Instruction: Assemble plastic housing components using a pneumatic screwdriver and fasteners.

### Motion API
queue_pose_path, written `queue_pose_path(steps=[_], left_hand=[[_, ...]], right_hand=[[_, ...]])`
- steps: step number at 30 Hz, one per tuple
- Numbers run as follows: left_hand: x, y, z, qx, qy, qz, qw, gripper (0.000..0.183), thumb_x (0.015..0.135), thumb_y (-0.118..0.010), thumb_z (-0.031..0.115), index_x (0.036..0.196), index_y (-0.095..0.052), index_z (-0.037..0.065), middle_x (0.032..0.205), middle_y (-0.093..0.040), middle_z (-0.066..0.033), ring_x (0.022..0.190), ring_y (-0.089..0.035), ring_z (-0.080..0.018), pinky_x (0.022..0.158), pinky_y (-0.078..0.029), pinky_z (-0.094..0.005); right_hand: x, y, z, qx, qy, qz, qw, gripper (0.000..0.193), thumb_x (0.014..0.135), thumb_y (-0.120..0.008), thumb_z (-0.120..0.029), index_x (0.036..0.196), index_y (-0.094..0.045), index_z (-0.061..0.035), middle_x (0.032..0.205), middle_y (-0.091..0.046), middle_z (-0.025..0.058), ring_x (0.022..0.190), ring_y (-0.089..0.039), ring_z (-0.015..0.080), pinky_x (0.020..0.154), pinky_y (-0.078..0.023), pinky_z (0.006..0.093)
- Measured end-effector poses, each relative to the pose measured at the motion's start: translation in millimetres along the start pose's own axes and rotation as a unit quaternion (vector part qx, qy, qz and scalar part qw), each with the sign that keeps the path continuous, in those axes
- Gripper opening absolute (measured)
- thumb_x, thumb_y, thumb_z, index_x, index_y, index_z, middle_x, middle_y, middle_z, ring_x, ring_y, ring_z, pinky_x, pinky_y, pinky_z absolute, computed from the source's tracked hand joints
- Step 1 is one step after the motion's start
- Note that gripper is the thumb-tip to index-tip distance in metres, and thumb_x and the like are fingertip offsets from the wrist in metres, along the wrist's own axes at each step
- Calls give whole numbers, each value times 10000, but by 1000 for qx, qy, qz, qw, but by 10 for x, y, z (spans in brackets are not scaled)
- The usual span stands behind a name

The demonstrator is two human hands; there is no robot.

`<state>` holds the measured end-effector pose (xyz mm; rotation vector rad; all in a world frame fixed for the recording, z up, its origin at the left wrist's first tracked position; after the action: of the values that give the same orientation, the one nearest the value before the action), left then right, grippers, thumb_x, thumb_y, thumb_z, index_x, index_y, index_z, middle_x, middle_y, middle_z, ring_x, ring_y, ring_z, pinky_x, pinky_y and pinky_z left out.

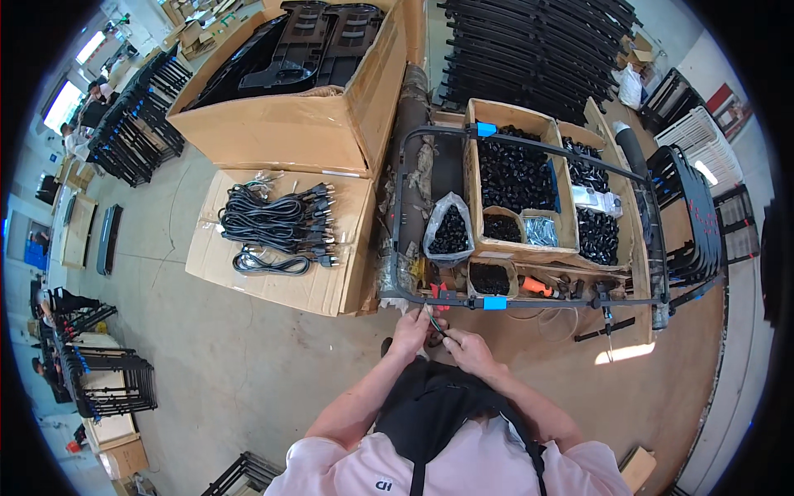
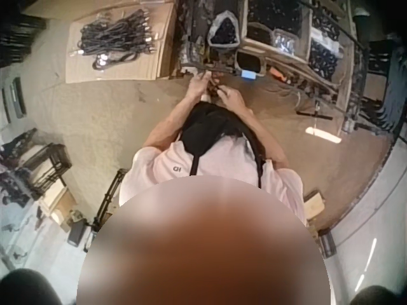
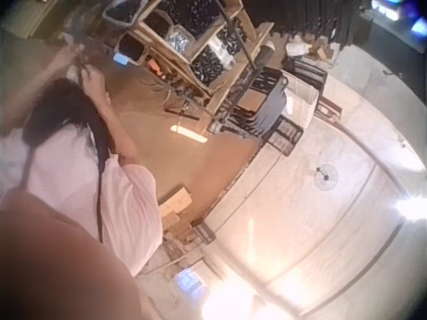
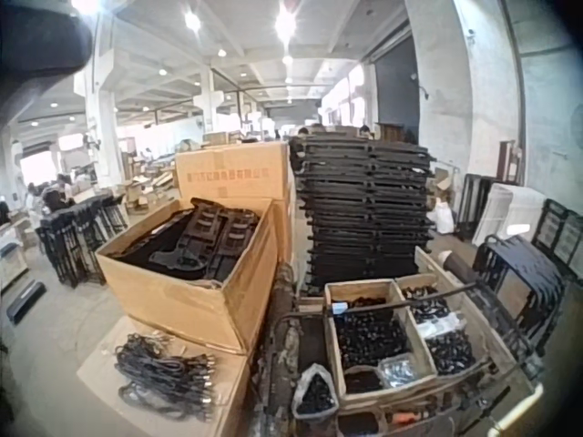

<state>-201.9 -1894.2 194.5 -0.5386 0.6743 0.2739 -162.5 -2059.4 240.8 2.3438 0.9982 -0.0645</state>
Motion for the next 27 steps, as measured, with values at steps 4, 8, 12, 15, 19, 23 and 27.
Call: queue_pose_path(steps=[4,8,12,15,19,23,27], left_hand=[[-26,47,5,143,-100,30,984,331,1131,-478,262,1234,-640,-8,1028,-740,-97,981,-700,-217,906,-538,-348],[-315,200,26,284,-285,210,891,305,1087,-531,243,1217,-647,-8,962,-726,-127,958,-684,-228,922,-519,-355],[-485,488,-213,329,-98,134,929,306,1038,-608,216,1275,-630,24,1172,-678,-191,994,-692,-336,849,-565,-403],[-458,396,-397,411,-153,24,899,386,1015,-633,205,1358,-621,30,1319,-620,-219,1148,-653,-373,937,-568,-422],[-246,353,-525,432,-251,-15,866,428,1007,-685,267,1384,-640,68,1281,-649,-221,1233,-625,-372,1021,-545,-419],[-189,398,-567,386,-273,-34,881,349,1028,-668,274,1305,-670,62,1109,-711,-194,1078,-678,-372,934,-565,-418],[-233,433,-553,340,-205,-65,916,249,1074,-597,257,1169,-675,40,925,-707,-146,879,-677,-360,817,-550,-400]], right_hand=[[86,-3,-15,11,-55,-19,998,296,1024,-577,-279,1060,-699,-12,912,-728,229,886,-700,453,808,-546,523],[265,-50,-90,-20,-22,-5,1000,313,1024,-581,-312,1076,-721,-36,898,-745,204,865,-712,439,794,-557,513],[425,-144,-102,66,-73,-18,995,325,1027,-599,-260,1158,-730,6,924,-788,144,851,-763,263,805,-585,384],[478,-193,-123,113,-86,-25,990,347,1034,-600,-262,1158,-727,37,918,-794,126,834,-758,211,800,-585,356],[506,-232,-164,104,-102,-2,989,349,1037,-602,-251,1164,-723,51,917,-796,111,807,-746,184,772,-584,346],[523,-221,-342,115,-145,-8,983,355,1015,-590,-326,1130,-746,-28,946,-778,168,903,-756,318,815,-581,431],[516,180,-701,-158,-114,-27,980,365,985,-603,-380,1072,-775,-70,976,-753,220,948,-729,405,841,-568,506]])
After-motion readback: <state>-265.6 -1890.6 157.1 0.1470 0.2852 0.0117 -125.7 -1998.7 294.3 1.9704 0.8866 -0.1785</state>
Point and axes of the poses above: each hand's wrist, its own x-axis towards the middle knuckle, its own y-axis out of the back of the hand, z = x × y, the point moved 4 cm from there along x, towards the middle knuckle
